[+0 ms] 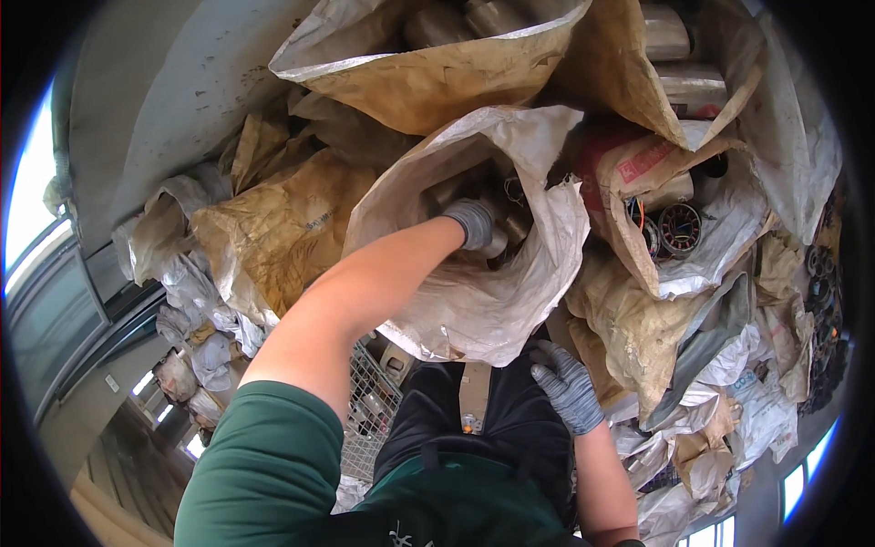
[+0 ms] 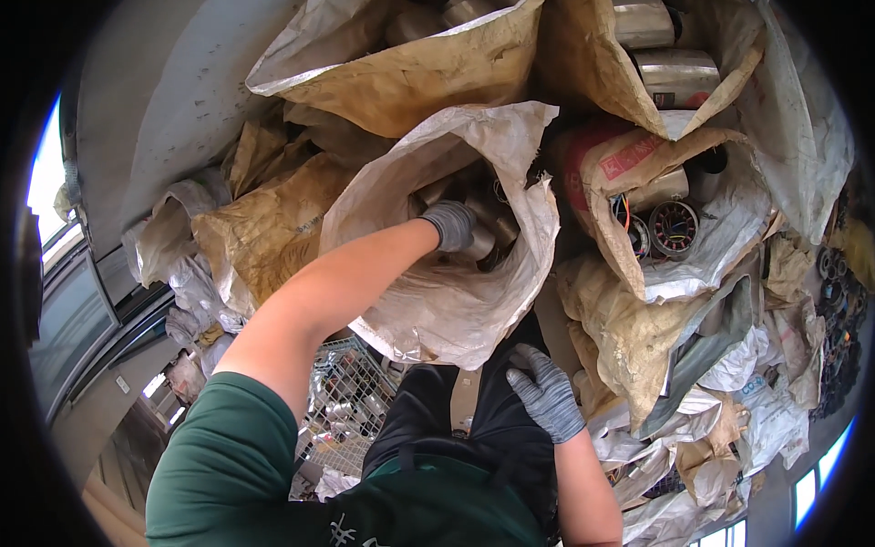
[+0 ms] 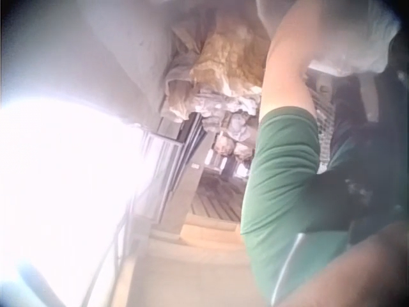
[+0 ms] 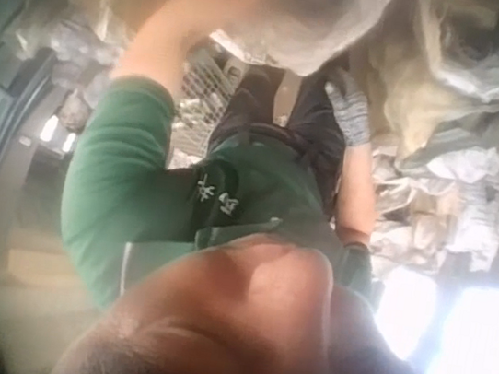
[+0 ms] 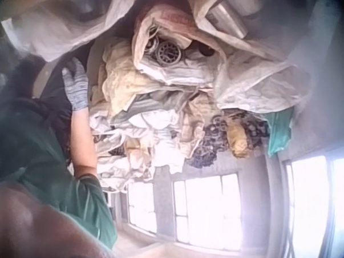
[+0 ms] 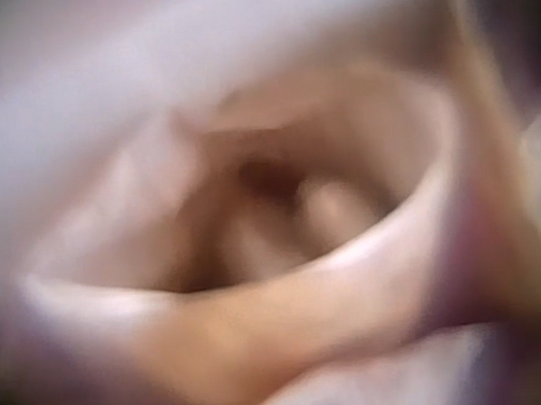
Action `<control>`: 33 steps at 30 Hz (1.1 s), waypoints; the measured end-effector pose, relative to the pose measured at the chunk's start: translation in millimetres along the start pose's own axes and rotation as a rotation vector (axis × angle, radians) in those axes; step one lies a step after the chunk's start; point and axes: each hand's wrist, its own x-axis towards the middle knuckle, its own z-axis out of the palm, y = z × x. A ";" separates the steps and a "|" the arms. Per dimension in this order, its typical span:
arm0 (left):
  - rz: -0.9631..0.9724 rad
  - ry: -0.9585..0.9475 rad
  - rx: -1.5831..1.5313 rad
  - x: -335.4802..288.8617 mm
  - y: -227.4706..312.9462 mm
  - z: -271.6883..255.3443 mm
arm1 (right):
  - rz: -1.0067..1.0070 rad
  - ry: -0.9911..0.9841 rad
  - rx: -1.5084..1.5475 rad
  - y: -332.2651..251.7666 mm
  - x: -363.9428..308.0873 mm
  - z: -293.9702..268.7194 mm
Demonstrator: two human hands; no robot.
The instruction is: The person sorts metal components by picking up motor stators and metal cylindrical housings from large bags and a wire cart and placing them into different bags on the floor.
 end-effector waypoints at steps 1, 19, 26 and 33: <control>-0.035 0.024 -0.007 -8.9 -9.1 -11.2 | -0.008 -0.011 -0.013 -0.2 2.2 -1.1; 0.101 -0.002 0.262 19.4 -9.9 76.4 | -0.091 0.017 -0.057 -22.6 3.4 15.4; 0.353 -0.228 0.192 -31.5 56.0 -23.2 | -0.259 0.144 -0.085 -44.6 12.2 9.9; 0.302 0.078 -0.433 -193.2 57.0 -75.6 | -0.330 0.187 -0.157 -7.2 20.6 22.0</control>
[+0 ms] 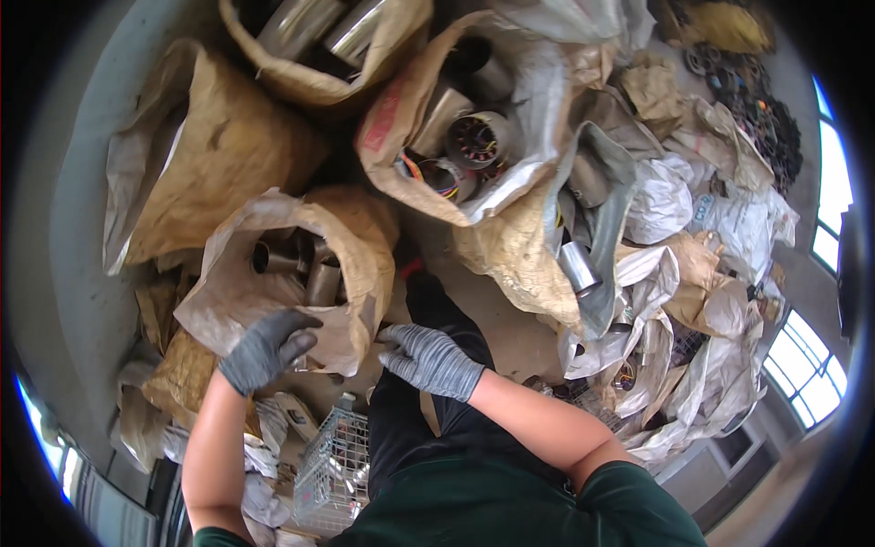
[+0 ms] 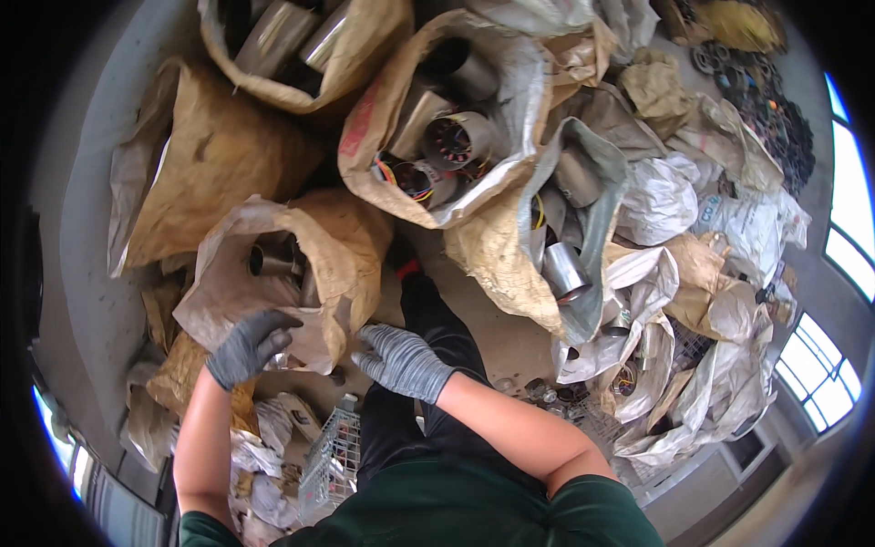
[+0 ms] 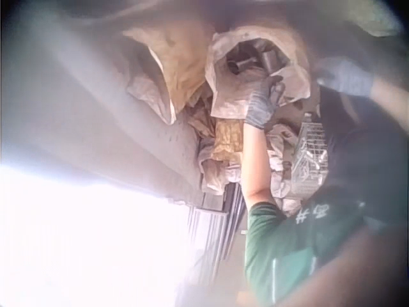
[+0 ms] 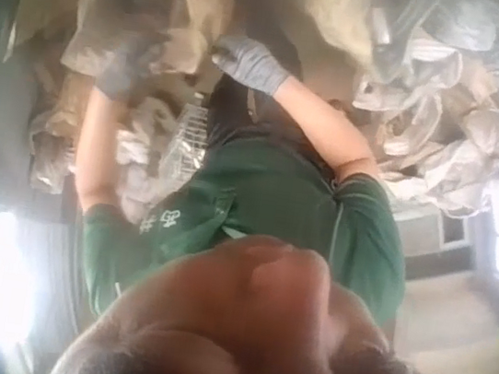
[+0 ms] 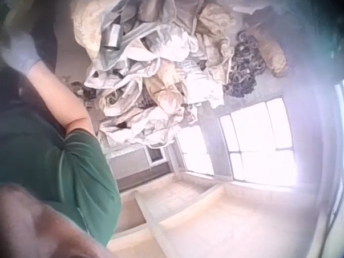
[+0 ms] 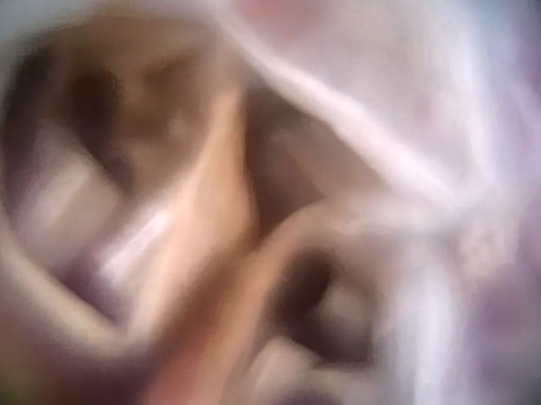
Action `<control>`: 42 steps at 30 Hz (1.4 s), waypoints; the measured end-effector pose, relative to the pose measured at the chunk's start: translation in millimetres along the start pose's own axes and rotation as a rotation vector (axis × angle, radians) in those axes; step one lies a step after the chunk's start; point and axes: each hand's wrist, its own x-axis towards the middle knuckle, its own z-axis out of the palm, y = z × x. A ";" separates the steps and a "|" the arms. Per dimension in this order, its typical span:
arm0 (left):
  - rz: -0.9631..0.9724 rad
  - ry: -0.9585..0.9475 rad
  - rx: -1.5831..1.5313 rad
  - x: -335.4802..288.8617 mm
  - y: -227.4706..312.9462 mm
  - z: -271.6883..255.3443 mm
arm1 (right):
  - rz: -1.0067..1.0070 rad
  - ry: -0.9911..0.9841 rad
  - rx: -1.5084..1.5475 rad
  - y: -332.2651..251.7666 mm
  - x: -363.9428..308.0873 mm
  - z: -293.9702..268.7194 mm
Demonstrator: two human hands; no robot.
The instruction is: The person sorts metal components by picking up motor stators and metal cylindrical housings from large bags and a wire cart and placing them into different bags on the floor.
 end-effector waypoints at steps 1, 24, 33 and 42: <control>0.031 0.035 0.039 -9.9 12.2 11.5 | 0.018 0.017 -0.020 0.8 -5.3 0.1; -0.068 0.373 0.185 -142.2 -5.8 247.4 | 0.218 0.635 0.544 164.9 -330.6 16.3; 0.158 0.245 -0.235 62.8 185.6 261.2 | 0.323 0.579 0.090 197.4 -388.2 -11.0; -0.382 0.232 0.118 363.2 235.6 211.2 | 0.238 0.449 0.267 220.1 -418.0 -55.2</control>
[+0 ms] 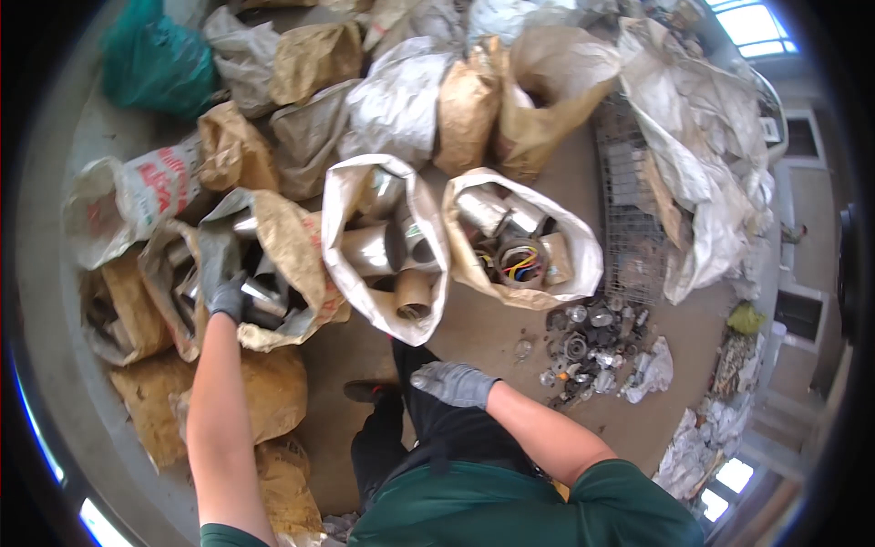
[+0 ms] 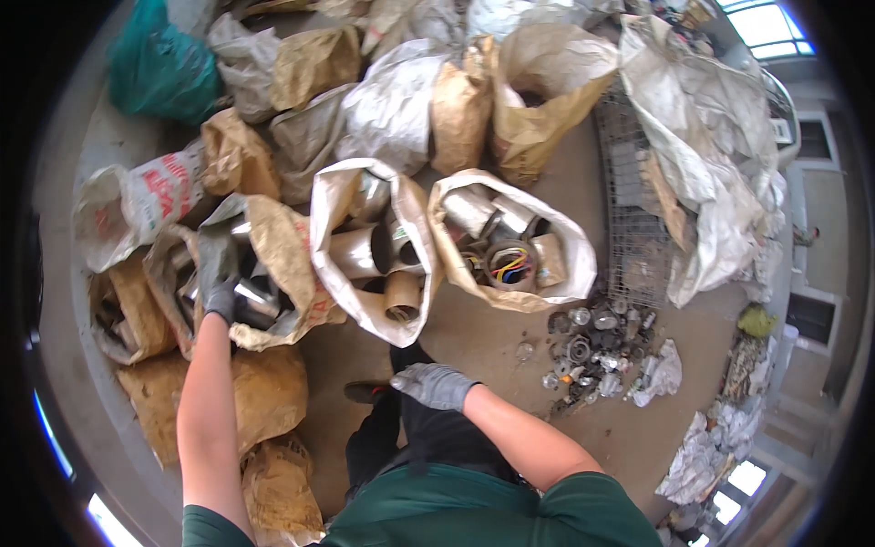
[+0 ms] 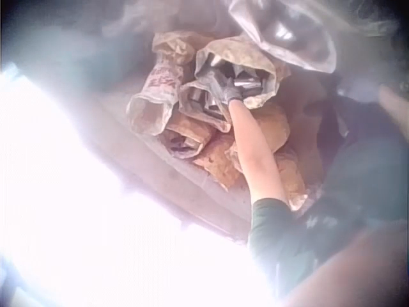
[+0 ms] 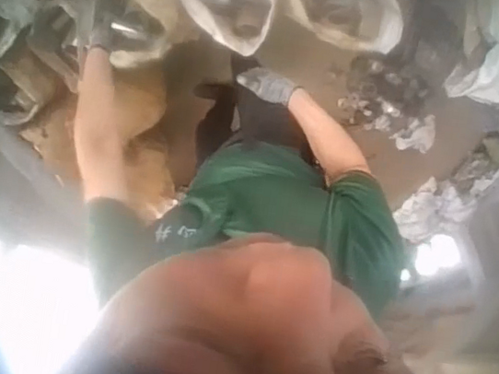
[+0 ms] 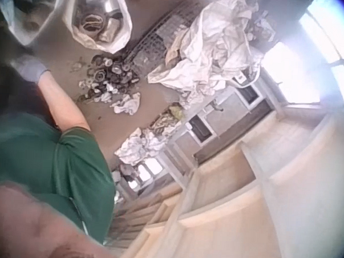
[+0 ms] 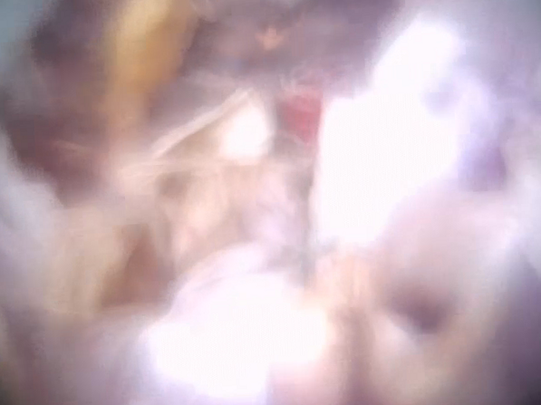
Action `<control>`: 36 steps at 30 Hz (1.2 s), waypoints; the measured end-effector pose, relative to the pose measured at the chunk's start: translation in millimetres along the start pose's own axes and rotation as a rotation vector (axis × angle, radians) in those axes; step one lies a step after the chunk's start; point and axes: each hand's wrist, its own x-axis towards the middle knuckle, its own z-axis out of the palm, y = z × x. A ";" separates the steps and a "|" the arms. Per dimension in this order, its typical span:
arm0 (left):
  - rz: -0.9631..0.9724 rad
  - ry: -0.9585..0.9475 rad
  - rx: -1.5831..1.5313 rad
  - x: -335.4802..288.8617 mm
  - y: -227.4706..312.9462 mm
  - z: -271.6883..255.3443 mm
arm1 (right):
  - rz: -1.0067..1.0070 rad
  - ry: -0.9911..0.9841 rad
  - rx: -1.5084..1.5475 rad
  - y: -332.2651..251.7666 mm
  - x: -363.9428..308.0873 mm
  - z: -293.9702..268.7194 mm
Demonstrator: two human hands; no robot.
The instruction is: The person sorts metal components by picking up motor stators and metal cylindrical housings from large bags and a wire cart and placing them into different bags on the floor.
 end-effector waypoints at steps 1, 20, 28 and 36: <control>-0.024 -0.016 0.089 29.4 -13.9 -0.9 | 0.016 -0.033 -0.010 -4.3 5.3 -8.6; 0.660 0.138 -0.286 -131.5 -58.4 29.6 | -0.062 0.241 0.258 -12.7 32.1 -40.9; 0.986 0.192 0.168 -327.9 3.6 -1.3 | 0.217 -0.077 1.305 -82.8 90.5 -31.8; 0.907 0.133 -0.014 -363.9 -59.6 20.7 | 0.416 -0.310 1.208 -121.8 123.3 1.1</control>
